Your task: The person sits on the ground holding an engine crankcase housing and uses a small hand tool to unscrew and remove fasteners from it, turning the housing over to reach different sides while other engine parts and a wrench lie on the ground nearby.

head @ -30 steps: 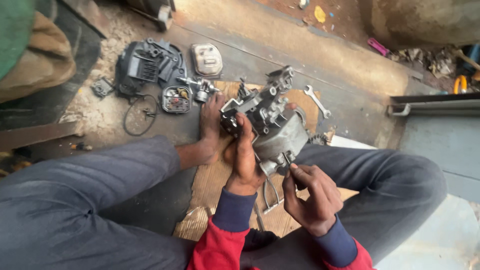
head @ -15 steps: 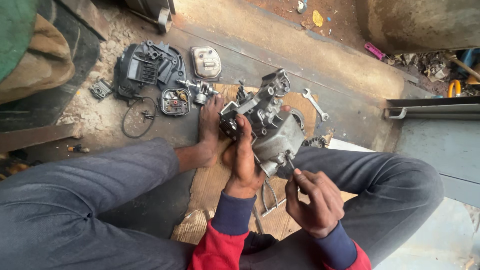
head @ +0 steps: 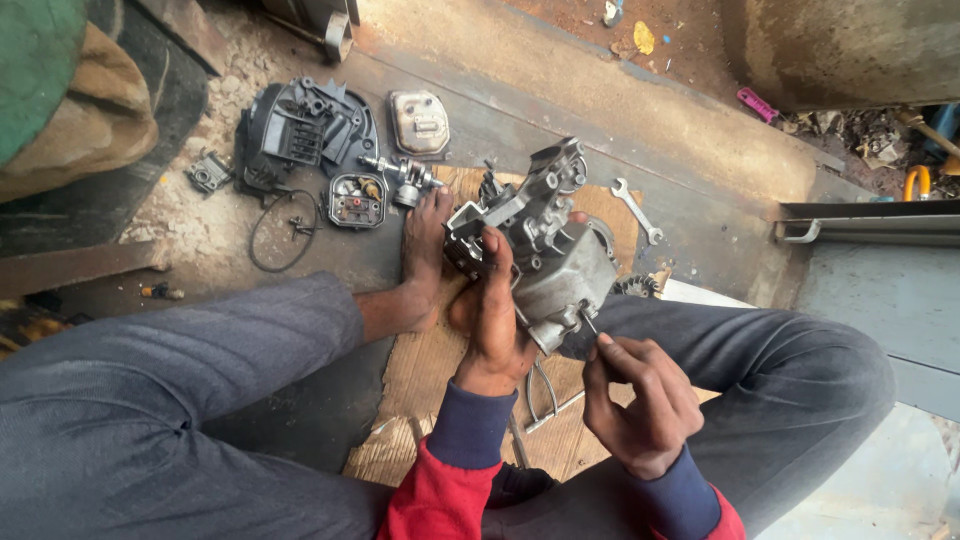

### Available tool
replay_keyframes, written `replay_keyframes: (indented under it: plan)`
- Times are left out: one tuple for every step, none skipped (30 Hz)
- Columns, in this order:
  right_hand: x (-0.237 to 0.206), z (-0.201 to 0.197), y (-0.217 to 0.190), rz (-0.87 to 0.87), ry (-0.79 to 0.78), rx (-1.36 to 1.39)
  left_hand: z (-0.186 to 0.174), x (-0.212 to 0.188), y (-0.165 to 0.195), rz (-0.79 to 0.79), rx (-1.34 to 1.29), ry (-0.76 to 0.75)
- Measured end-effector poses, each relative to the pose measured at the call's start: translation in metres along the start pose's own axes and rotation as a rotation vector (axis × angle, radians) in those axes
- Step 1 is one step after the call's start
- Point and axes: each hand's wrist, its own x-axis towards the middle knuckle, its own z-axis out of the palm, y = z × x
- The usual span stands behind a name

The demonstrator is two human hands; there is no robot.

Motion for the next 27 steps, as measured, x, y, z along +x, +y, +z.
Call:
replay_keyframes:
  plan:
    - [-0.002,-0.001,0.000,0.068,-0.031,0.106,0.000,0.000,0.001,-0.007,-0.015,-0.004]
    - [-0.003,-0.002,0.001,0.134,-0.056,0.208,0.001,0.001,0.001,-0.014,-0.028,-0.014]
    - [-0.003,-0.004,0.002,0.197,-0.079,0.313,0.002,0.001,0.003,-0.031,-0.051,-0.008]
    - [-0.004,-0.007,0.004,0.323,-0.101,0.423,0.002,0.001,0.005,-0.046,-0.072,0.002]
    - [-0.004,-0.014,0.007,0.451,-0.126,0.535,0.002,0.000,0.007,-0.060,-0.093,0.015]
    - [-0.005,-0.017,0.009,0.580,-0.153,0.649,0.003,0.000,0.010,-0.081,-0.148,0.020]
    - [-0.006,-0.016,0.009,0.483,-0.131,0.603,0.003,0.000,0.011,-0.102,-0.205,0.026]
    - [-0.008,-0.015,0.008,0.384,-0.110,0.555,0.004,0.000,0.012,-0.122,-0.266,0.028]
    - [-0.009,-0.012,0.007,0.285,-0.087,0.506,0.004,0.001,0.013,-0.130,-0.324,0.016]
    - [-0.010,-0.009,0.004,0.262,-0.086,0.464,0.004,0.001,0.013,-0.144,-0.383,0.005]
    - [-0.011,-0.006,0.001,0.243,-0.085,0.421,0.004,0.001,0.013,-0.160,-0.442,-0.005]
    - [-0.011,-0.004,-0.001,0.220,-0.083,0.378,0.005,0.002,0.011,-0.162,-0.436,0.012]
    - [-0.010,-0.002,-0.003,0.203,-0.079,0.365,0.005,0.002,0.011,-0.162,-0.428,0.029]
    - [-0.008,-0.001,-0.005,0.190,-0.076,0.352,0.005,0.002,0.010,-0.163,-0.420,0.048]
    - [-0.007,0.000,-0.007,0.178,-0.075,0.339,0.005,0.002,0.009,-0.157,-0.405,0.043]
    - [-0.004,0.000,-0.008,0.172,-0.081,0.318,0.005,0.003,0.008,-0.150,-0.391,0.036]
    - [-0.002,0.001,-0.009,0.167,-0.086,0.299,0.005,0.003,0.007,-0.143,-0.377,0.030]
    - [0.000,0.002,-0.010,0.162,-0.090,0.279,0.004,0.003,0.007,-0.140,-0.351,0.034]
    - [0.001,0.002,-0.011,0.170,-0.077,0.264,0.004,0.003,0.007,-0.138,-0.326,0.038]
    - [0.001,0.003,-0.012,0.176,-0.065,0.249,0.004,0.003,0.007,-0.134,-0.302,0.042]
    - [0.001,0.004,-0.013,0.182,-0.054,0.236,0.003,0.003,0.006,-0.118,-0.241,0.048]
    - [0.000,0.005,-0.014,0.164,-0.037,0.199,0.003,0.003,0.006,-0.103,-0.179,0.054]
    - [-0.002,0.006,-0.016,0.145,-0.018,0.162,0.002,0.002,0.005,-0.087,-0.117,0.057]
    - [-0.004,0.007,-0.017,0.126,0.002,0.123,0.001,0.002,0.004,-0.105,-0.150,0.046]
    - [-0.006,0.008,-0.017,0.090,0.006,0.087,0.000,0.002,0.003,-0.124,-0.184,0.035]
    - [-0.007,0.009,-0.018,0.056,0.009,0.051,-0.001,0.002,0.001,-0.145,-0.219,0.026]
    - [-0.009,0.009,-0.018,0.022,0.013,0.014,-0.002,0.002,-0.001,-0.144,-0.259,-0.008]
